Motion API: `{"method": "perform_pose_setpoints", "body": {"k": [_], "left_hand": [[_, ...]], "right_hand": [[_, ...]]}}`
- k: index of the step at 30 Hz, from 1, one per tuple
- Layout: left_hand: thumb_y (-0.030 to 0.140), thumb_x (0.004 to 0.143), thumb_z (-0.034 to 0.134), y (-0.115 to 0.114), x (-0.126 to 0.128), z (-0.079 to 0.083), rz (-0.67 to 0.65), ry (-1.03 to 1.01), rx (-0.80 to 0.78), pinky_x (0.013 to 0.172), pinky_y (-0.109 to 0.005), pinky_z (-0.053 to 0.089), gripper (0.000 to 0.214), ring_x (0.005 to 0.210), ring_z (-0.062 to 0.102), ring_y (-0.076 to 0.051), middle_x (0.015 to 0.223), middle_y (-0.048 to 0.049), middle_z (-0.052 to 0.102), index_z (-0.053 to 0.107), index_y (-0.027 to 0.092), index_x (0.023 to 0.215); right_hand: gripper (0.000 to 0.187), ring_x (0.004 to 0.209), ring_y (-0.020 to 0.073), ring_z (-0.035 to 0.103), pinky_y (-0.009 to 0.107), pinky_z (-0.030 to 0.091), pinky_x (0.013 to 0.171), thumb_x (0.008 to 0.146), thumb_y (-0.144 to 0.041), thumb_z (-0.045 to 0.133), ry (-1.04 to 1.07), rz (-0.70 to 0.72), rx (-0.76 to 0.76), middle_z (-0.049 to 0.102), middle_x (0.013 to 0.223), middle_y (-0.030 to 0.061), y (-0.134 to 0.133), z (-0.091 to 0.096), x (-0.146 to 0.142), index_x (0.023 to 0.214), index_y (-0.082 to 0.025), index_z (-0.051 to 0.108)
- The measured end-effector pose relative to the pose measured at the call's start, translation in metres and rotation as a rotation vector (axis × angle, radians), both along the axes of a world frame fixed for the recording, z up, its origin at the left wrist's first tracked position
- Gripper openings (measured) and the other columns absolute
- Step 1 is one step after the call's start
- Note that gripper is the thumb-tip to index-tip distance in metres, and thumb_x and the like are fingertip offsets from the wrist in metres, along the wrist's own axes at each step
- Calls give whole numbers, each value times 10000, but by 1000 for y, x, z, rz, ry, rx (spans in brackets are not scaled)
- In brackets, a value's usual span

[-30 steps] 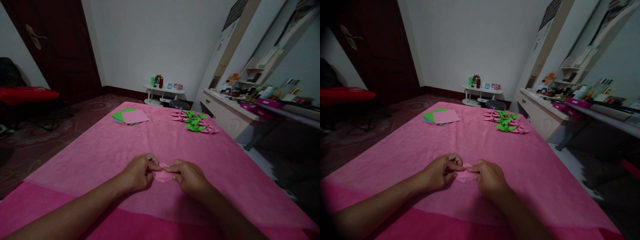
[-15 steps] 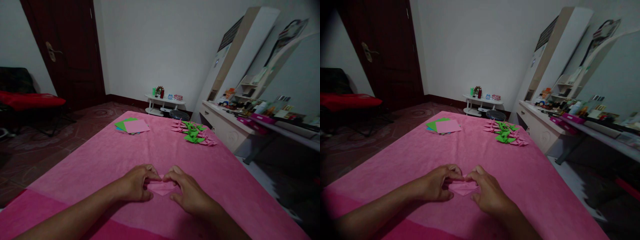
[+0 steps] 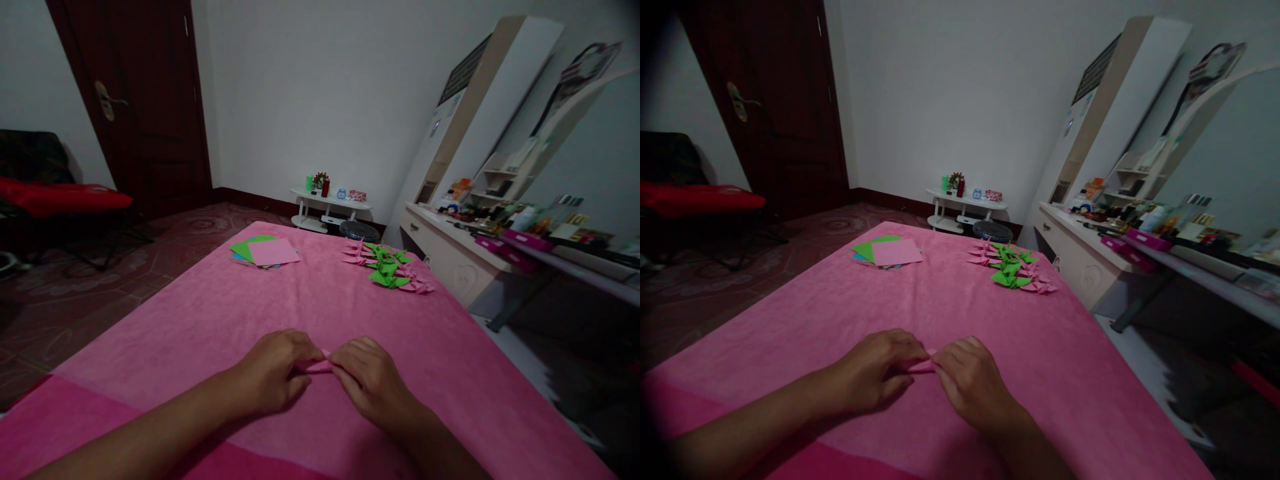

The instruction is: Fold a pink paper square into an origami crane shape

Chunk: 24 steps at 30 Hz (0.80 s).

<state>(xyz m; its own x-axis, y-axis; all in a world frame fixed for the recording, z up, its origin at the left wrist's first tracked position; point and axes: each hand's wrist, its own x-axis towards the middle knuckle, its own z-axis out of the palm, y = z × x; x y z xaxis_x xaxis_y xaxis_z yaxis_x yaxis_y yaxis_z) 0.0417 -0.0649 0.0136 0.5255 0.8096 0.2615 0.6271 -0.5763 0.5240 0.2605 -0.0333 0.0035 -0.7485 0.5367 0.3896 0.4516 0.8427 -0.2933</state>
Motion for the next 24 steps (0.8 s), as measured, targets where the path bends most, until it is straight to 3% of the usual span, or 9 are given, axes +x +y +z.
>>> {"method": "perform_pose_setpoints", "body": {"k": [4, 8, 11, 13, 15, 19, 22, 24], "left_hand": [[201, 810, 507, 3, 3, 1, 70, -216, -173, 636, -244, 401, 185, 671, 551, -147, 722, -33, 636, 686, 155, 819], [299, 799, 551, 9, 7, -4, 145, -603, -521, 538, -223, 384, 268, 586, 538, -127, 711, -58, 640, 671, 82, 903], [327, 786, 560, 12, 6, -14, 204, -637, -640, 500, -222, 371, 309, 525, 530, -123, 654, -50, 624, 650, 72, 933], [311, 795, 539, 11, 3, -19, 273, -496, -533, 519, -230, 373, 256, 553, 542, -131, 649, -43, 621, 669, 101, 865], [304, 792, 548, 9, 0, -21, 356, -283, -317, 576, -249, 381, 211, 634, 561, -149, 703, -42, 636, 689, 148, 798], [297, 740, 637, 7, -5, -17, 432, -22, -44, 662, -280, 388, 130, 738, 560, -174, 802, -31, 631, 698, 210, 815], [249, 717, 673, 10, -4, -17, 376, -74, 44, 730, -294, 407, 215, 835, 557, -188, 906, -47, 621, 681, 213, 929], [207, 760, 632, 11, -2, -19, 239, -111, 117, 801, -307, 398, 182, 923, 551, -192, 980, -57, 626, 682, 219, 935]], "right_hand": [[189, 795, 173, 612, 304, 442, 759, 873, -150, 489, 301, -164, -156, 690, 853, 50, 0, 2, -5, 915, -194, 668], [160, 721, 165, 621, 263, 471, 643, 831, -224, 532, 511, -347, -543, 676, 790, 42, 1, 10, -11, 916, -172, 658], [159, 626, 147, 590, 234, 443, 549, 782, -226, 560, 528, -382, -717, 628, 689, 16, 7, 4, -12, 898, -145, 634], [118, 627, 139, 577, 233, 439, 563, 767, -208, 568, 480, -383, -684, 619, 683, 11, 10, -2, -11, 839, -148, 641], [93, 665, 137, 571, 241, 442, 610, 772, -178, 564, 413, -362, -558, 624, 723, 14, 10, -5, -10, 796, -164, 652], [136, 772, 147, 569, 259, 440, 707, 799, -117, 545, 293, -247, -346, 622, 809, 21, 1, 2, -11, 803, -192, 657], [168, 866, 167, 567, 281, 437, 782, 809, -94, 545, 201, -137, -284, 638, 873, 37, -6, 7, -15, 860, -199, 666], [192, 903, 177, 562, 292, 431, 810, 810, -86, 545, 122, -82, -259, 647, 906, 41, -8, 5, -16, 883, -203, 678]]}}
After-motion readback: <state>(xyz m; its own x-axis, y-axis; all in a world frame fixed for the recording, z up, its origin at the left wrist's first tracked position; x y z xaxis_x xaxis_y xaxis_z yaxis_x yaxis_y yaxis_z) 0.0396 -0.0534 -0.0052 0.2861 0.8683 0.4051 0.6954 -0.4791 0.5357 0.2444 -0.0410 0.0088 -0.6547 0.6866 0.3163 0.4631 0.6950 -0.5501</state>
